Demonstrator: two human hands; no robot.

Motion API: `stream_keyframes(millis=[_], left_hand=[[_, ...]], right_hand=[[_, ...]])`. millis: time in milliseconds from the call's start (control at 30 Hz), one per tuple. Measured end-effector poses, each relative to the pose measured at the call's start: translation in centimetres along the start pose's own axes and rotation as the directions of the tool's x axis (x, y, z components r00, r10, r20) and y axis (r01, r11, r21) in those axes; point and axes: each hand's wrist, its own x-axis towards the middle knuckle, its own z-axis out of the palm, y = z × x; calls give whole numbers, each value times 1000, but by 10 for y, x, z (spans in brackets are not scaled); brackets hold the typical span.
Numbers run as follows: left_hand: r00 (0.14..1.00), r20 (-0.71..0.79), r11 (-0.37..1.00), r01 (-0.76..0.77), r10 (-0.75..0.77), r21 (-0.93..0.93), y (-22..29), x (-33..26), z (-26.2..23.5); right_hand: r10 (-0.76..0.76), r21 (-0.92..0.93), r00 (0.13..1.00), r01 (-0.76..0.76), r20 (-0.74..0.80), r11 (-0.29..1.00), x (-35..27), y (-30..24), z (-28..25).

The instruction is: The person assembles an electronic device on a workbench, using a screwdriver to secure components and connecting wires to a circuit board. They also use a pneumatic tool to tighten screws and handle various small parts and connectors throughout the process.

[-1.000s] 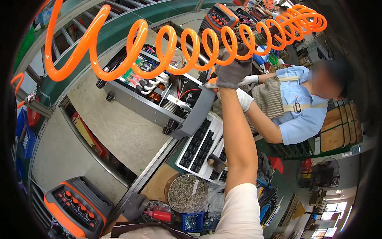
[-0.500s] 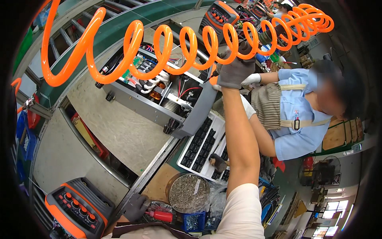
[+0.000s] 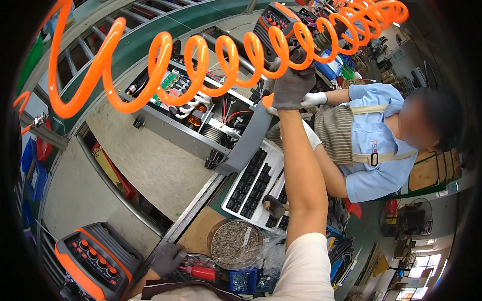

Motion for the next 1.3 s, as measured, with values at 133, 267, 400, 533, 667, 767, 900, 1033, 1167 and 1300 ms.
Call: stream_keyframes(millis=[133, 267, 400, 533, 667, 767, 900, 1033, 1167, 1300], left_hand=[[943, -270, 981, 184, -192, -53, 31, 23, -9], [817, -568, 994, -48, 95, 96, 74, 77, -23], [614, -686, 920, -291, 391, 263, 135, 175, -58], [523, -601, 795, -354, 605, 493, 170, 280, -95], [633, -378, 623, -215, 675, 752, 160, 378, -98], [713, -263, 566, -223, 650, 794, 163, 407, -94], [763, -216, 593, -258, 609, 763, 167, 409, -94], [779, -232, 626, -247, 582, 740, 165, 413, -93], [791, -236, 637, -235, 564, 734, 163, 416, -91], [762, -243, 599, -227, 600, 768, 167, 412, -92]], right_hand=[[-68, -62, 995, 72, 71, 995, 4, 2, -2], [-33, 49, 999, 33, 14, 998, 11, -13, 30], [197, 247, 960, -244, 199, 938, 31, 12, 10], [311, 297, 941, -338, 133, 893, 23, -21, 15], [281, 355, 945, -323, 166, 877, 17, -35, 27], [263, 275, 943, -313, 205, 909, 15, -33, 29], [220, 242, 950, -272, 221, 931, 13, -29, 29], [160, 207, 974, -191, 160, 959, 10, -43, 36], [194, 276, 975, -217, 109, 936, 11, -41, 37], [269, 188, 952, -293, 143, 937, 10, -29, 27]])
